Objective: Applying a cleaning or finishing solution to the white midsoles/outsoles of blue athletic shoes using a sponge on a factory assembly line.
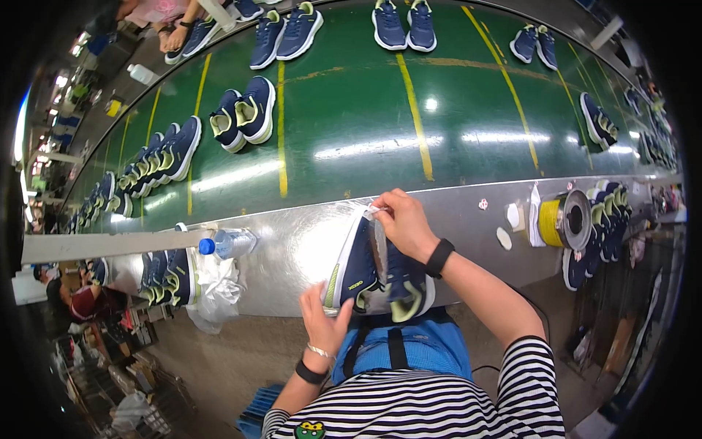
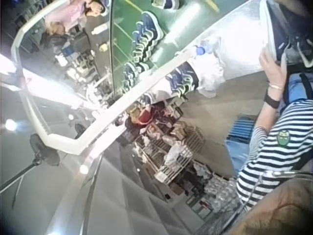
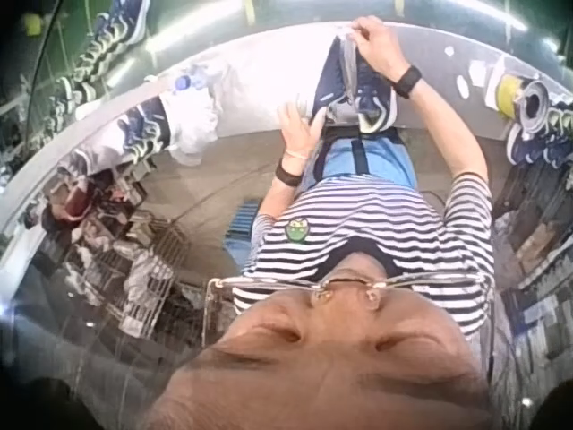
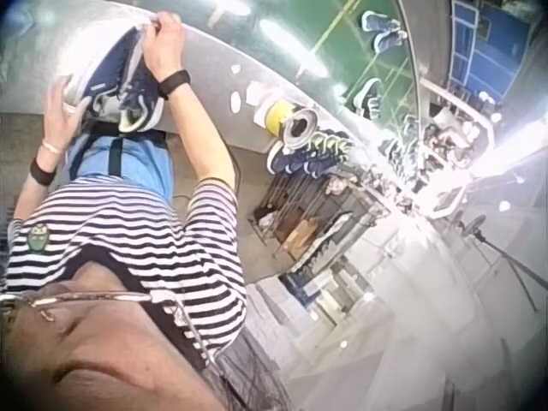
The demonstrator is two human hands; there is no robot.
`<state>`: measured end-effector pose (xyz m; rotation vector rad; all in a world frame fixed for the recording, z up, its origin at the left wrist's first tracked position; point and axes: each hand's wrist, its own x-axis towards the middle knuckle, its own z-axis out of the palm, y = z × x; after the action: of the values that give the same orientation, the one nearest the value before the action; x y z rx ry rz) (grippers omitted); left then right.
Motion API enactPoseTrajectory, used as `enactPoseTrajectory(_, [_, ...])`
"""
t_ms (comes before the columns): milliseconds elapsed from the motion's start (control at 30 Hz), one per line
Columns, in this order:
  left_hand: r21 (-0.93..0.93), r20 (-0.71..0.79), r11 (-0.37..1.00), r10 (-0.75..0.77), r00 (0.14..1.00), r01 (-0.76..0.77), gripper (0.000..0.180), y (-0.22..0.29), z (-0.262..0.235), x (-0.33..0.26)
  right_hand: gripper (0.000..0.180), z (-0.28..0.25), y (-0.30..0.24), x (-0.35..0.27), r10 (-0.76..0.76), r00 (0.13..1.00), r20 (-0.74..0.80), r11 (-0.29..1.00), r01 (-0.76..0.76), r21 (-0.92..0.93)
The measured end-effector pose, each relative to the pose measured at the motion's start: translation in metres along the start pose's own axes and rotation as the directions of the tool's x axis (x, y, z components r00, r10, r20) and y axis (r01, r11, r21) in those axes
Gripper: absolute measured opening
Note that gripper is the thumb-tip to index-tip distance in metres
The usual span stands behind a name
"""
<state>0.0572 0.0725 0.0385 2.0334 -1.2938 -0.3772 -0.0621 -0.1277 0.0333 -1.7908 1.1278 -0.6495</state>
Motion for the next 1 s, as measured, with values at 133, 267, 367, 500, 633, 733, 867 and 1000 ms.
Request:
enactPoseTrajectory(133, [-0.254, 0.426, 0.961, 0.012, 0.905, 0.107, 0.061, -0.066, 0.028, 0.025, 0.005, 0.037, 0.010, 0.016, 0.012, 0.999, -0.030, 0.983, -0.017, -0.183])
enactPoseTrajectory(267, [-0.340, 0.404, 0.938, 0.086, 0.911, 0.062, 0.056, -0.077, 0.038, 0.023, 0.006, 0.046, 0.000, 0.005, -0.090, 0.995, -0.051, 0.974, 0.077, -0.215])
enactPoseTrajectory(367, [-0.365, 0.406, 0.928, 0.091, 0.909, 0.070, 0.056, -0.085, 0.036, 0.023, 0.008, 0.064, -0.020, -0.023, -0.121, 0.985, -0.124, 0.975, 0.094, -0.203])
enactPoseTrajectory(500, [-0.372, 0.417, 0.927, 0.115, 0.901, 0.055, 0.055, -0.087, 0.032, 0.028, 0.007, 0.068, -0.013, -0.020, -0.099, 0.975, -0.197, 0.979, 0.059, -0.198])
enactPoseTrajectory(633, [-0.352, 0.399, 0.936, 0.162, 0.902, -0.013, 0.055, -0.087, 0.033, 0.026, 0.005, 0.057, -0.002, 0.014, 0.047, 0.985, -0.167, 0.962, -0.090, -0.260])
enactPoseTrajectory(733, [-0.367, 0.427, 0.930, 0.153, 0.891, 0.016, 0.055, -0.091, 0.032, 0.027, 0.004, 0.072, -0.007, 0.000, -0.086, 0.977, -0.197, 0.978, 0.044, -0.205])
enactPoseTrajectory(867, [-0.350, 0.437, 0.937, 0.163, 0.884, 0.000, 0.054, -0.085, 0.034, 0.029, 0.009, 0.094, -0.019, -0.020, -0.272, 0.940, -0.208, 0.930, 0.201, -0.308])
enactPoseTrajectory(1000, [-0.332, 0.448, 0.943, 0.147, 0.882, 0.011, 0.051, -0.088, 0.031, 0.028, 0.012, 0.088, -0.022, -0.023, 0.014, 0.891, -0.453, 0.999, 0.001, 0.033])
